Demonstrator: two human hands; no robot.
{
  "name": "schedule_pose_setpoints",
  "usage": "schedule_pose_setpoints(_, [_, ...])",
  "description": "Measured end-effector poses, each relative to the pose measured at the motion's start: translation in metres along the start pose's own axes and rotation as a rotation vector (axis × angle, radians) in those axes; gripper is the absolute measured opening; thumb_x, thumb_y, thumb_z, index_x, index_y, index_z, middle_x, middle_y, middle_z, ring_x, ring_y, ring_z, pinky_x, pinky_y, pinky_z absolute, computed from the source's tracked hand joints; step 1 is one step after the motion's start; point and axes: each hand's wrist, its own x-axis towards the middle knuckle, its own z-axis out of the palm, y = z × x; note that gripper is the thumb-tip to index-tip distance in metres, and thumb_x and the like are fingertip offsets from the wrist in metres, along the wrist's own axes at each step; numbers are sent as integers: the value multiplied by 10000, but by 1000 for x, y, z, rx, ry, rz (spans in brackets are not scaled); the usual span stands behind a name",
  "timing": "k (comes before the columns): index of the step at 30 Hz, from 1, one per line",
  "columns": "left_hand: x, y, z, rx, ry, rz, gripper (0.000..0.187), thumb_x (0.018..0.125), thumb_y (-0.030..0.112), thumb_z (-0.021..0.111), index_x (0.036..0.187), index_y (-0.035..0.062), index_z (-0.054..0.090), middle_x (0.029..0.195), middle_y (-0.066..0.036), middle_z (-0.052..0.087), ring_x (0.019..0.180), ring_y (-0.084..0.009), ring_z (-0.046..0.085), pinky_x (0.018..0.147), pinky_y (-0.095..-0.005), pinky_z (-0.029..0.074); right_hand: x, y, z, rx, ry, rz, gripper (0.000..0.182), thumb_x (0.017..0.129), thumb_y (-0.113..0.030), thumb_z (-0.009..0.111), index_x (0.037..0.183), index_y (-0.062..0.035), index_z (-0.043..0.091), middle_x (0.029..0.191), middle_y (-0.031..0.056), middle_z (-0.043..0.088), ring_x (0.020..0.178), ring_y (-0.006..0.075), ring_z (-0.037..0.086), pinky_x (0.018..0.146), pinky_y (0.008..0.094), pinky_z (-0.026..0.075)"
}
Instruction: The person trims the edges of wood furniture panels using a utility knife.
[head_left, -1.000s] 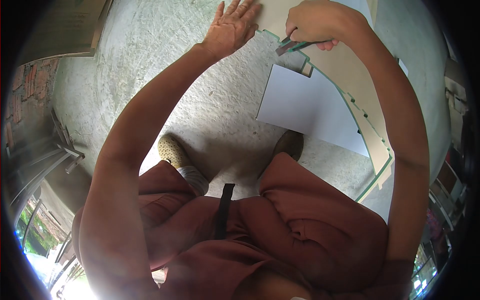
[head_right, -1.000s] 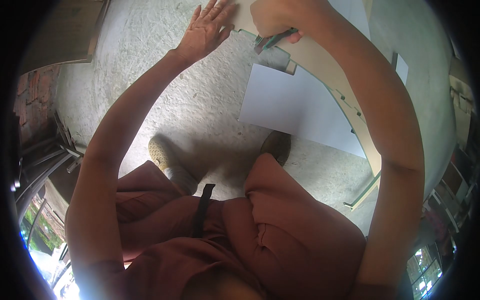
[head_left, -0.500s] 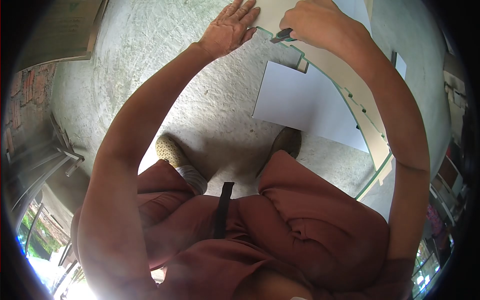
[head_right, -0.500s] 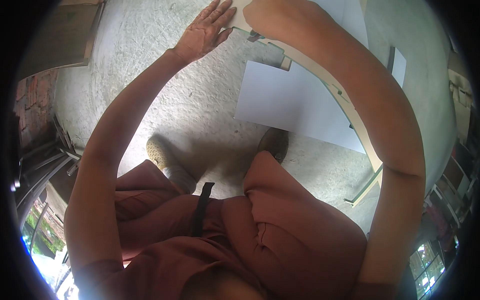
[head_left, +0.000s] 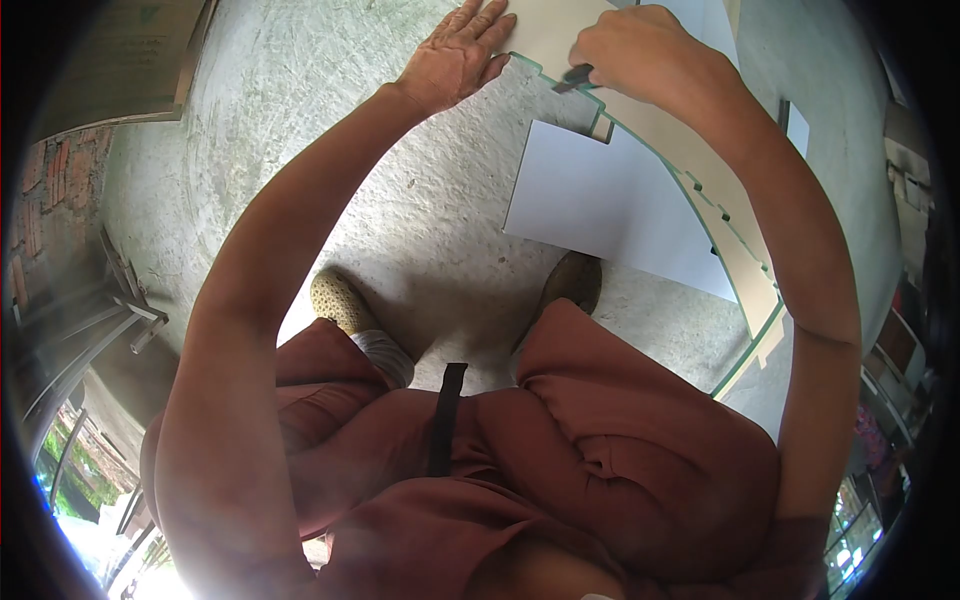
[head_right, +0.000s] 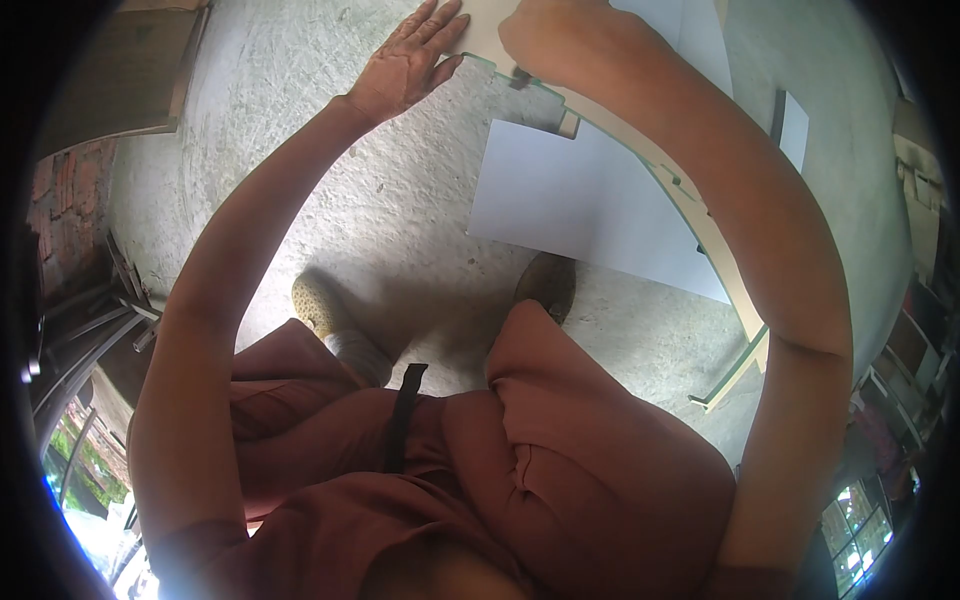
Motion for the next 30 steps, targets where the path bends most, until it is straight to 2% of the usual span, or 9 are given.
schedule_pose_setpoints(6, [1,0,1,98,-7,25,512,964,259,455,1351,-75,412,1434,-258,361,1386,-400,240,1160,-438,179,-7,8,8,1,-8,59,184,813,-150,566,823,-39,712,833,155,687,877,307,662,747,402,514])
schedule_pose_setpoints(12, [-1,1,5,-18,42,-34,509,962,259,460,1352,-64,416,1426,-254,373,1385,-388,243,1160,-438,182,-33,5,-36,227,-296,105,221,849,-162,546,984,-168,720,990,175,659,1060,350,580,909,414,456])
schedule_pose_setpoints(14, [0,1,6,25,34,-19,511,963,266,456,1353,-63,417,1429,-252,369,1387,-385,238,1161,-438,178,-46,-2,-24,308,-3,217,240,866,-201,550,1042,-198,714,1143,165,593,1183,341,481,963,425,427])
schedule_pose_setpoints(18, [2,1,2,184,-33,41,523,970,290,436,1361,-57,409,1447,-247,344,1391,-391,226,1163,-439,164,-41,-2,-15,397,-150,262,253,875,-219,552,1073,-175,702,1185,160,541,1221,324,429,997,442,399])
schedule_pose_setpoints(20, [0,2,3,134,-18,17,525,971,293,431,1361,-58,408,1446,-249,344,1392,-390,225,1164,-440,159,-36,0,16,109,159,143,266,884,-175,526,1090,-152,694,1122,180,550,1169,341,461,1036,470,354])
schedule_pose_setpoints(21, [0,2,4,84,0,-4,527,971,295,426,1361,-59,406,1445,-250,345,1392,-390,224,1165,-441,154,-36,3,14,109,159,141,266,884,-175,526,1090,-152,694,1122,180,550,1169,341,461,1036,470,354])
schedule_pose_setpoints(23, [0,2,5,82,1,-6,526,968,289,435,1361,-61,405,1442,-252,348,1391,-392,227,1165,-441,155,-39,-6,-23,200,-142,96,281,887,-126,486,1085,-96,683,1105,195,542,1171,360,462,1078,503,287])
schedule_pose_setpoints(24, [0,2,5,81,3,-7,526,965,282,444,1360,-63,403,1440,-254,351,1389,-394,229,1165,-442,155,-43,-10,-21,201,-142,95,281,887,-126,486,1085,-96,683,1105,195,542,1171,360,462,1078,503,287])
schedule_pose_setpoints(30, [0,2,0,78,-11,5,533,957,278,459,1359,-67,399,1440,-257,347,1383,-402,240,1164,-447,156,-43,-7,20,-17,408,-69,250,863,-77,464,955,-27,691,1060,216,557,1137,330,485,1030,483,317])
